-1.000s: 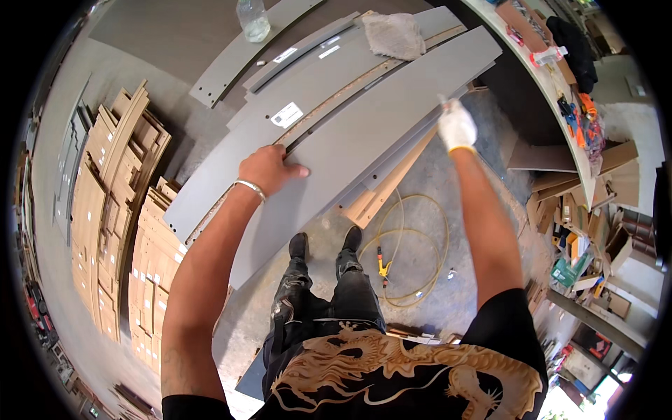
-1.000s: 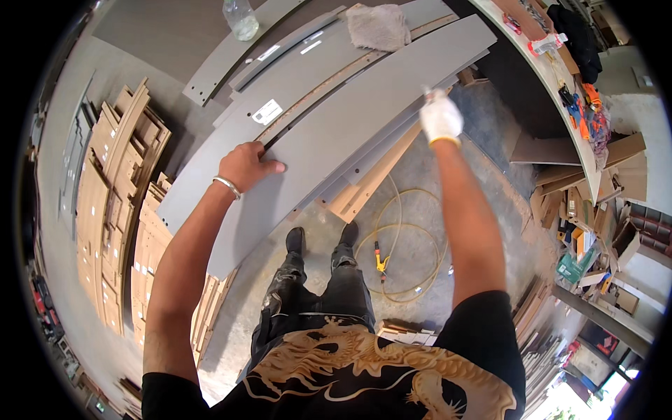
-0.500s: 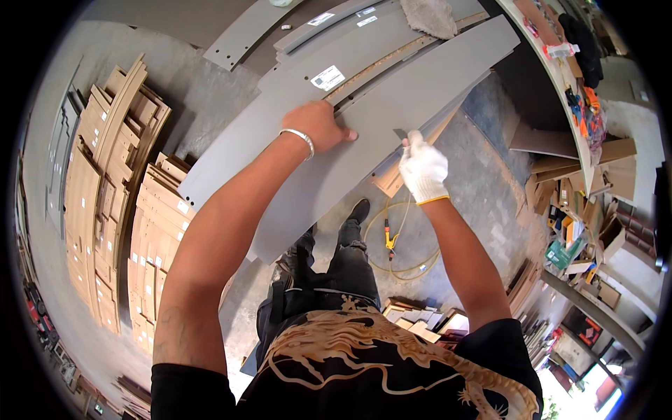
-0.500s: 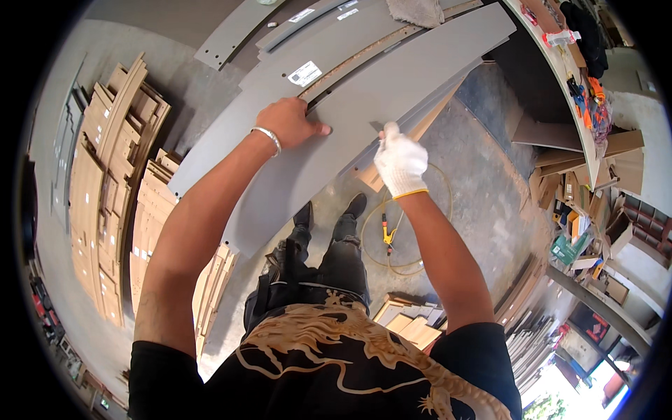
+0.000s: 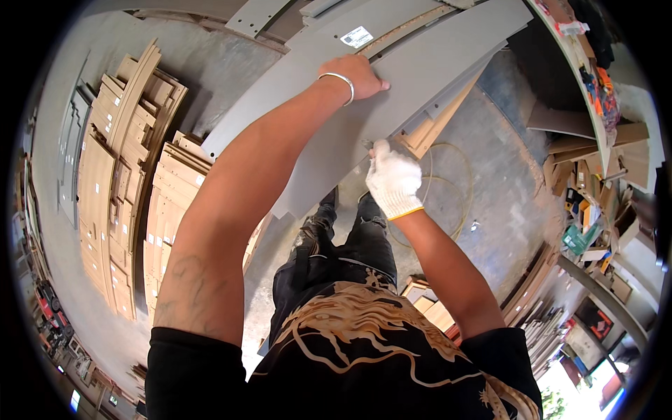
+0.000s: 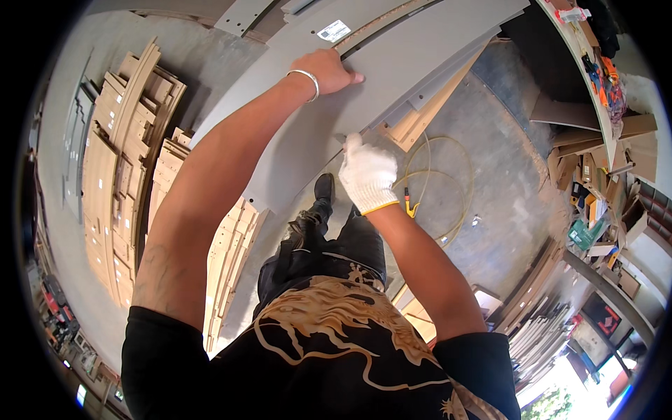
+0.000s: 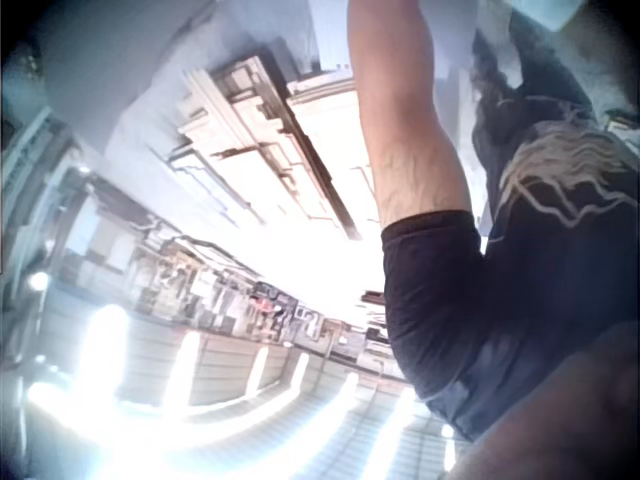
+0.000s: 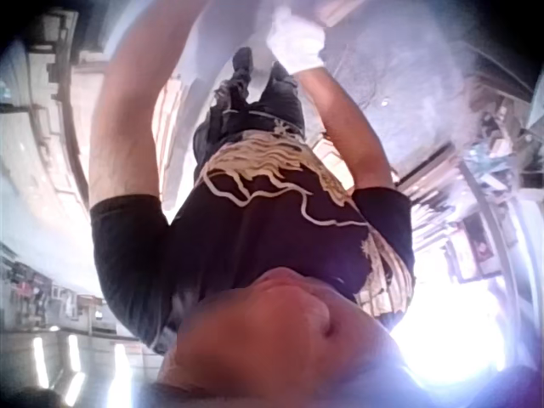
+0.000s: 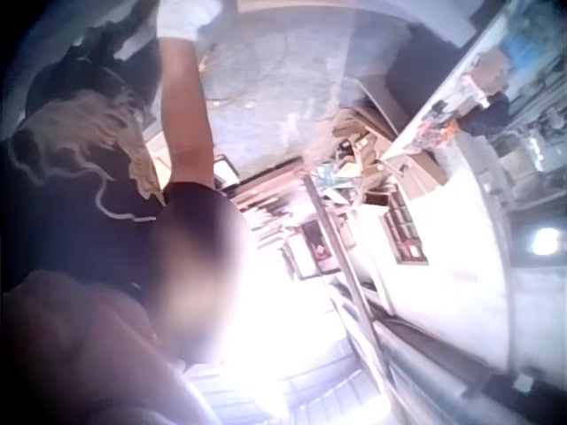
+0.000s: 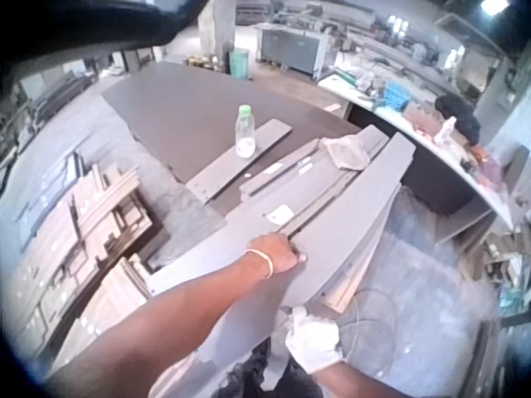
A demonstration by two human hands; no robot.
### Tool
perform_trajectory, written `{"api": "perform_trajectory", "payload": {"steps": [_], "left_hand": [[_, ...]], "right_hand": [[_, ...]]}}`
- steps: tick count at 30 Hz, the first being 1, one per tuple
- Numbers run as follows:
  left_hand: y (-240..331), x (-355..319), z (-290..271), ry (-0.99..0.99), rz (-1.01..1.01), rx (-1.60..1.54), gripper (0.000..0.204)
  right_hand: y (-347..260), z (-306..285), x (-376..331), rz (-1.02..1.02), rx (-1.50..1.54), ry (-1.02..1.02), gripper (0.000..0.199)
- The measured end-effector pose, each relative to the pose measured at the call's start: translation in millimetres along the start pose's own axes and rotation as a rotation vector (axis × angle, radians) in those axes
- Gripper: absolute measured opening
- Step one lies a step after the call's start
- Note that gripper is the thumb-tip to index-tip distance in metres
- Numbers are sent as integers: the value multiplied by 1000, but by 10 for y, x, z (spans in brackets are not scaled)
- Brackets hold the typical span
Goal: The person wipes the surface of several gray panels with a cloth, then uses a utility knife to scrape edges and corners. The person repeatedly wipes the panels with the cloth, occasionally repositioning them on the workbench.
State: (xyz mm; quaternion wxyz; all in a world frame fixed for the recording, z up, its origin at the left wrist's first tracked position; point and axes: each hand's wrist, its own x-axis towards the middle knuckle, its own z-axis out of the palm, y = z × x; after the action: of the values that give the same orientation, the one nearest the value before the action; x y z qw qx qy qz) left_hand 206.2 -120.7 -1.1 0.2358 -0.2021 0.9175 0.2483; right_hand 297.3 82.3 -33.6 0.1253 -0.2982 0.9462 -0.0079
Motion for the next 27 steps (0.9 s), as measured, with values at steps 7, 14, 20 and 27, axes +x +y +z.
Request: {"api": "perform_trajectory", "payload": {"steps": [7,14,20,27], "left_hand": [[-7,7,29,1,-17,-51,67],[-16,27,54,24,-29,-80,69],[-67,77,84,49,-4,-109,71],[-44,84,71,31,-15,-179,77]], "right_hand": [[-461,119,-459,-146,-18,22,14],[-866,184,-879,-259,83,9,16],[-999,277,-975,-268,114,18,24],[-1233,551,-1269,305,434,-428,32]]}}
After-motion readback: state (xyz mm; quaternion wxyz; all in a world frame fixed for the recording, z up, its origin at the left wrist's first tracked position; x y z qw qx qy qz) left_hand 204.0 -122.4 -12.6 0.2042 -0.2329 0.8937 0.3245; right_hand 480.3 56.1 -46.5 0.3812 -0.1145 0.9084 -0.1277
